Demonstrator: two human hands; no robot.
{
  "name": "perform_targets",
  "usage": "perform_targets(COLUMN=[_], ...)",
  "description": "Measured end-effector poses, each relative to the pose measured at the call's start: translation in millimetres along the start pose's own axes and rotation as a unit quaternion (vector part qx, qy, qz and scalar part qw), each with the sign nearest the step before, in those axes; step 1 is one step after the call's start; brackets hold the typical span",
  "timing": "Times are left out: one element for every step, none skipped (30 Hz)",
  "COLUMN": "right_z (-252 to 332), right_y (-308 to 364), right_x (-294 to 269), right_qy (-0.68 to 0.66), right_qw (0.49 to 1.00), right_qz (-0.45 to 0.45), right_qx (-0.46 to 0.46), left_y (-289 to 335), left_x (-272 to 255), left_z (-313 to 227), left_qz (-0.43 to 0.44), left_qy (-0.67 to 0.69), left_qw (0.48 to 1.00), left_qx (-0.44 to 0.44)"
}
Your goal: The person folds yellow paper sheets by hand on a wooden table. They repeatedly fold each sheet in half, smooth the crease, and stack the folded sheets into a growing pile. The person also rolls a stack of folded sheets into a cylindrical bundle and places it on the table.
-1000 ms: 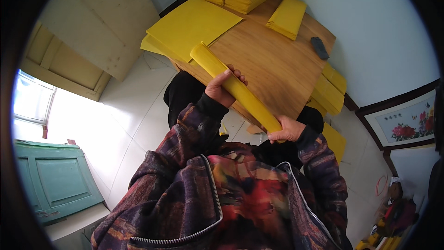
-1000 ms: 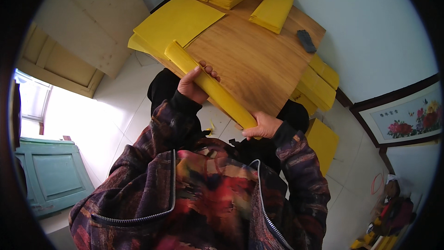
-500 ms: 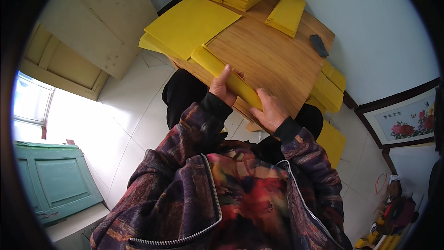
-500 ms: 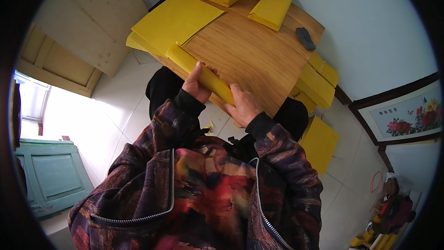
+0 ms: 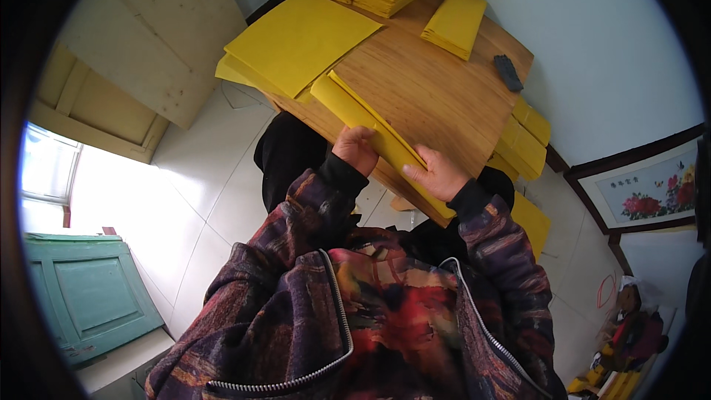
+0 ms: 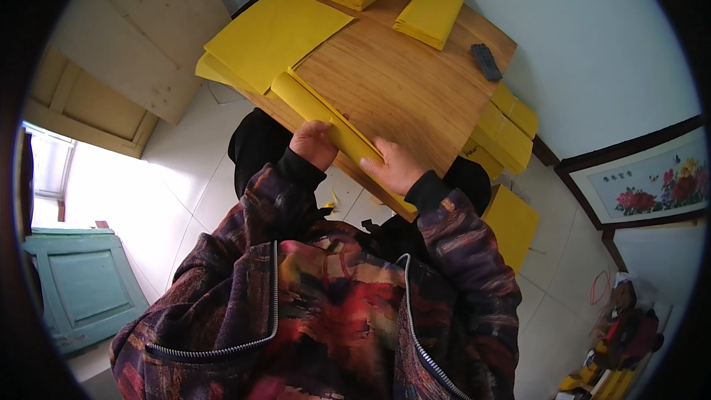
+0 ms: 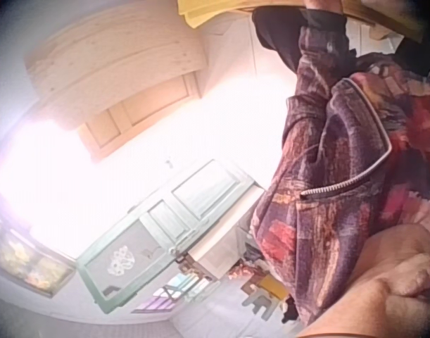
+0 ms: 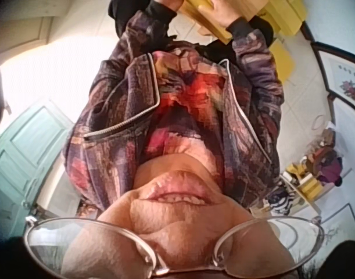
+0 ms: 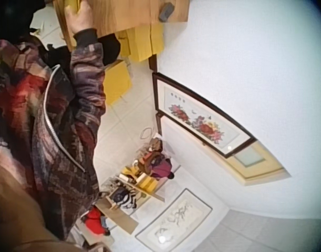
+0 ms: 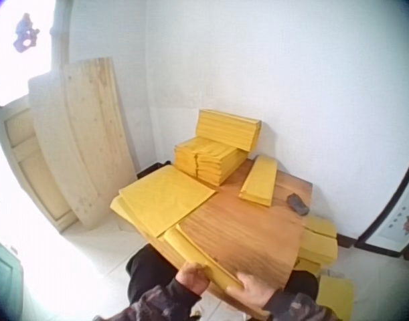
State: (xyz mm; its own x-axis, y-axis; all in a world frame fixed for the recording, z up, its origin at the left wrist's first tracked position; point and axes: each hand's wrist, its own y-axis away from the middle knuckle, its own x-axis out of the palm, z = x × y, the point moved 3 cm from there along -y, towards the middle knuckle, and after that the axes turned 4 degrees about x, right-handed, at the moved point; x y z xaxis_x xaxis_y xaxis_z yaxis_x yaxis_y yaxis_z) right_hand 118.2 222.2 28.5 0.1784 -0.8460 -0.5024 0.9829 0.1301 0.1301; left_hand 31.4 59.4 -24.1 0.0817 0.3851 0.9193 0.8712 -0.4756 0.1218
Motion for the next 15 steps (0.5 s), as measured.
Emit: perform_targets(right_z=[-1.5, -6.0, -10.1, -14.4, -18.9, -22.9, -26.3, -28.3, -29.2, -29.9, -29.5, -28.9, -27.1, -22.9, -18.3], right_y=[-1.0, -2.8, -4.6, -5.8, -6.4, -7.0, -7.9, -8.4, -9.7, -9.5, -9.7, -9.2, -9.5, -9.7, -9.3], right_x=[-1.9, -4.0, -6.1, -8.5, -11.0, -13.2, -15.3, -16.9, -18.7, -19.0, -19.0, -18.4, -18.5, -18.6, -18.6], right_qy=[-0.032, -0.027, -0.029, -0.036, -0.037, -0.044, -0.054, -0.046, -0.041, -0.036, -0.029, -0.023, -0.017, -0.024, -0.032], right_qw=[0.999, 0.999, 0.998, 0.997, 0.996, 0.994, 0.992, 0.992, 0.993, 0.992, 0.99, 0.987, 0.985, 0.988, 0.99], right_qz=[0.01, 0.025, 0.042, 0.058, 0.068, 0.076, 0.084, 0.084, 0.084, 0.089, 0.093, 0.102, 0.107, 0.087, 0.062], right_qx=[-0.019, 0.007, 0.021, 0.036, 0.051, 0.066, 0.08, 0.079, 0.078, 0.088, 0.098, 0.118, 0.136, 0.129, 0.121], left_y=[-0.8, -1.4, -1.5, -1.6, -1.8, -1.3, -0.9, 0.1, -0.2, 0.6, 0.7, 1.2, 0.9, 0.9, 0.6], left_x=[-2.4, -4.2, -4.7, -4.4, -3.5, -2.2, -0.6, 1.5, 2.3, 3.2, 4.2, 4.8, 5.5, 6.1, 6.1], left_z=[1.5, 2.9, 4.0, 5.1, 6.3, 7.4, 7.8, 7.8, 8.5, 9.4, 10.0, 10.4, 10.3, 10.6, 11.5], left_qz=[-0.001, -0.002, 0.01, 0.023, 0.035, 0.047, 0.059, 0.08, 0.069, 0.066, 0.068, 0.069, 0.075, 0.084, 0.082], left_qy=[0.003, 0.006, 0.01, 0.014, 0.019, 0.019, 0.019, 0.019, 0.019, 0.019, 0.021, 0.02, 0.02, 0.02, 0.021], left_qw=[1.0, 1.0, 1.0, 0.999, 0.999, 0.998, 0.997, 0.995, 0.995, 0.994, 0.994, 0.993, 0.992, 0.991, 0.99], left_qx=[-0.005, -0.01, -0.018, -0.026, -0.036, -0.045, -0.054, -0.058, -0.07, -0.08, -0.088, -0.094, -0.099, -0.103, -0.109])
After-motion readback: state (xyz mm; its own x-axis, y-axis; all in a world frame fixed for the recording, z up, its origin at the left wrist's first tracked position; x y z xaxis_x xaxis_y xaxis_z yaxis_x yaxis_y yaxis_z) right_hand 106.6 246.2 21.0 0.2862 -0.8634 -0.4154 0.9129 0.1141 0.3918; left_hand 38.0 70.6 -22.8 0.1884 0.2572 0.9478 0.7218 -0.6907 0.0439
